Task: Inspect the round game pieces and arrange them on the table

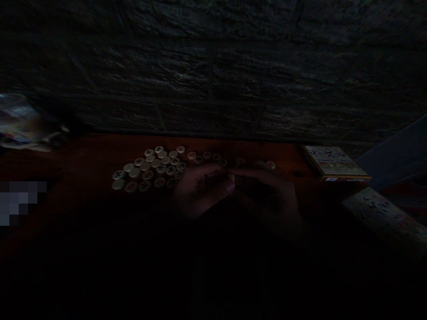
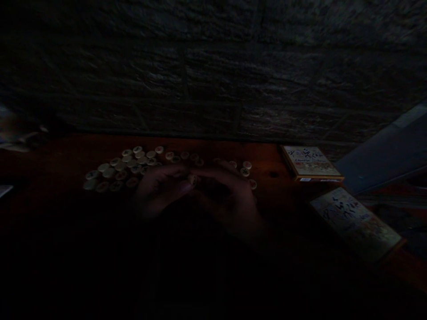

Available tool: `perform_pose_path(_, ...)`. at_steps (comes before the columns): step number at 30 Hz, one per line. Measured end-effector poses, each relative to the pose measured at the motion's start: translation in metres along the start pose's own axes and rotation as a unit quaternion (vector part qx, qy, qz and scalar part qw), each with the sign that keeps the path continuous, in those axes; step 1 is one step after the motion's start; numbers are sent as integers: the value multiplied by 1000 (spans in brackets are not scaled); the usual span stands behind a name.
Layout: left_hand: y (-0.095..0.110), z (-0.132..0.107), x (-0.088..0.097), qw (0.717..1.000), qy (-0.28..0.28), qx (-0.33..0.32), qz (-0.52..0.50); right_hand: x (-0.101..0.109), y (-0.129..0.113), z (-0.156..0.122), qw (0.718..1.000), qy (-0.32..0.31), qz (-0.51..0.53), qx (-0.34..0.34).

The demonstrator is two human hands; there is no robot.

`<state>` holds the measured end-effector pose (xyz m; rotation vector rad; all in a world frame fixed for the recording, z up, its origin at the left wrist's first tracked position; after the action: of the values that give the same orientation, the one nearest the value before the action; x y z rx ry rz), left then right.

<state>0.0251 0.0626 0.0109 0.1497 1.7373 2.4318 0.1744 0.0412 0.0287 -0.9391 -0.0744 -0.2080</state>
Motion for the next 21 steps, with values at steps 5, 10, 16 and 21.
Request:
perform_pose_path(5,3,0,0,1000,16,-2,13,1,-2,0,1000,7,-6,-1)
perform_pose_path(10,6,0,1,999,25,0,33,1,-1,1,1000,3,-20,9)
perform_pose_path(16,10,0,1,999,22,-20,42,1,-2,0,1000,1,-1,7)
perform_pose_path(21,9,0,0,999,32,-5,40,1,-3,-1,1000,4,6,13)
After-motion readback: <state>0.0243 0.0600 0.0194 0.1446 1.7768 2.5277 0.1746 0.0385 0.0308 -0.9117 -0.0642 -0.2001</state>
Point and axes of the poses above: each hand's wrist, its own z-axis towards the middle knuckle, its own x-axis out of the back of the hand, y = z × x, the point moved 7 cm from there along z, towards the middle knuckle, and after that the axes turned 15 degrees about y, right-handed, at the moved point
